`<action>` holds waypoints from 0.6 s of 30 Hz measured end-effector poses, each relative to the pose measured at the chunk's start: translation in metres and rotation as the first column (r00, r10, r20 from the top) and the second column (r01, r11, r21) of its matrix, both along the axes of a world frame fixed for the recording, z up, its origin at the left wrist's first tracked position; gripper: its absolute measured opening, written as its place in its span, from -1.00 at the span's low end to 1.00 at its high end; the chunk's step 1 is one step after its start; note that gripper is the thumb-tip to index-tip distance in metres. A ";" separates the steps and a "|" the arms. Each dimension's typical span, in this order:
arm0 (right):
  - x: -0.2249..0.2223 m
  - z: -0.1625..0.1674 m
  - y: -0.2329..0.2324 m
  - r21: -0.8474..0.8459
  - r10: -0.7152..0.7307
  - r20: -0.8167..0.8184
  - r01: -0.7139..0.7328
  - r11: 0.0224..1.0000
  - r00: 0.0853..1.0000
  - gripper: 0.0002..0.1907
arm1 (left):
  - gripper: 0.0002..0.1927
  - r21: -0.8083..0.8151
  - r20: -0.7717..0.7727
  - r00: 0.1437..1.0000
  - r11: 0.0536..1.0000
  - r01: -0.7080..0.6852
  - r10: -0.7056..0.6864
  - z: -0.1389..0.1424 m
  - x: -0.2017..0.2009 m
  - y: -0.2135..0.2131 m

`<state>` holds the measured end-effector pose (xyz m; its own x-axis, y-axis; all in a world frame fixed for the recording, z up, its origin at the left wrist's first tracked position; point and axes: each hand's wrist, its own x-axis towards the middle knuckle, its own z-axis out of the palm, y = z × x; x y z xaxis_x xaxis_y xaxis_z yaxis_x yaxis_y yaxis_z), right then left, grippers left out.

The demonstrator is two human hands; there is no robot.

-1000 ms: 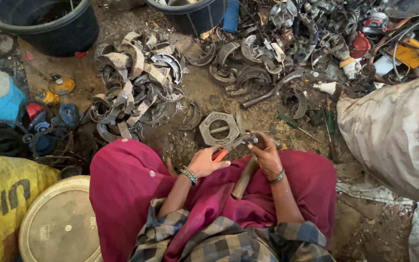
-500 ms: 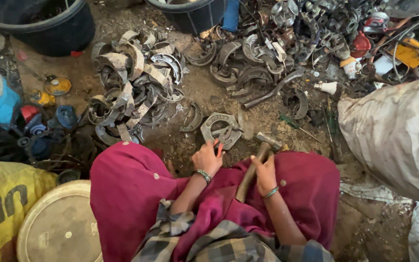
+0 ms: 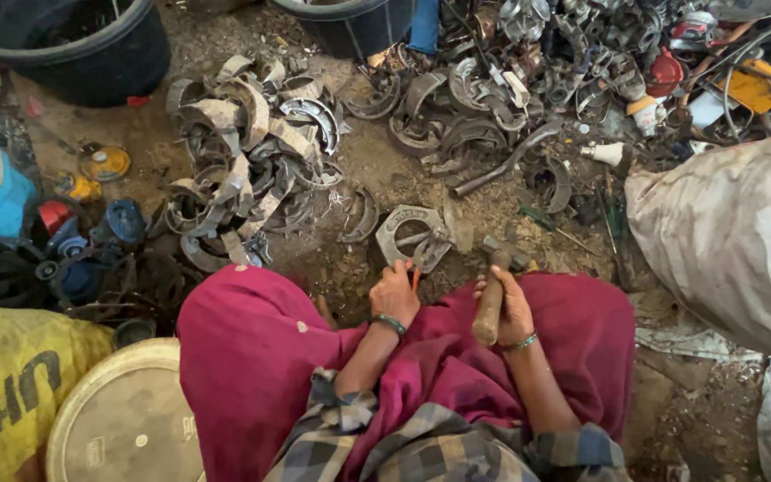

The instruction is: The person sits on the ground in a scrap yard and cuts scrap metal parts with a large blade, holding each piece against a hexagonal metal block. They then use a hammer and pliers to break and work the cut pieces, handling the metal parts one at a time.

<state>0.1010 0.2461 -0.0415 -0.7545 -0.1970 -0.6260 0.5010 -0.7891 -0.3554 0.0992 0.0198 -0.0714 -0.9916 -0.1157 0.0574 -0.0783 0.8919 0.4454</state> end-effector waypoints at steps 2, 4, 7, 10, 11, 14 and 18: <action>0.002 -0.003 0.002 0.001 -0.009 -0.028 0.009 1.000 1.000 -0.79 | -0.67 0.010 0.031 0.999 1.000 0.006 -0.007 0.000 -0.001 0.000; 0.005 -0.008 0.001 0.100 -0.006 -0.103 0.016 0.995 0.995 -0.82 | -0.68 0.025 0.035 0.999 1.000 0.005 -0.006 0.002 -0.003 -0.001; 0.012 -0.010 -0.009 0.568 0.220 -0.199 -0.070 0.820 0.955 -0.75 | -0.68 0.041 0.024 1.000 0.999 0.005 -0.006 0.006 -0.007 -0.002; 0.024 0.004 -0.023 0.682 0.230 -0.326 0.060 0.728 0.917 -0.63 | -0.64 0.032 0.029 0.999 0.999 0.028 -0.029 0.012 -0.008 -0.003; 0.027 0.014 -0.027 0.705 0.260 -0.353 0.073 0.706 0.898 -0.57 | -0.63 0.026 0.030 0.999 0.999 0.034 -0.035 0.014 -0.008 -0.003; 0.039 0.046 -0.034 0.810 0.348 -0.377 0.123 0.573 0.858 -0.38 | -0.65 0.005 0.031 0.999 0.999 0.042 -0.042 0.016 -0.008 -0.001; 0.040 0.059 -0.040 0.939 0.419 -0.251 0.114 0.324 0.873 -0.24 | -0.67 -0.031 0.062 0.996 0.997 0.069 -0.067 0.015 -0.009 0.004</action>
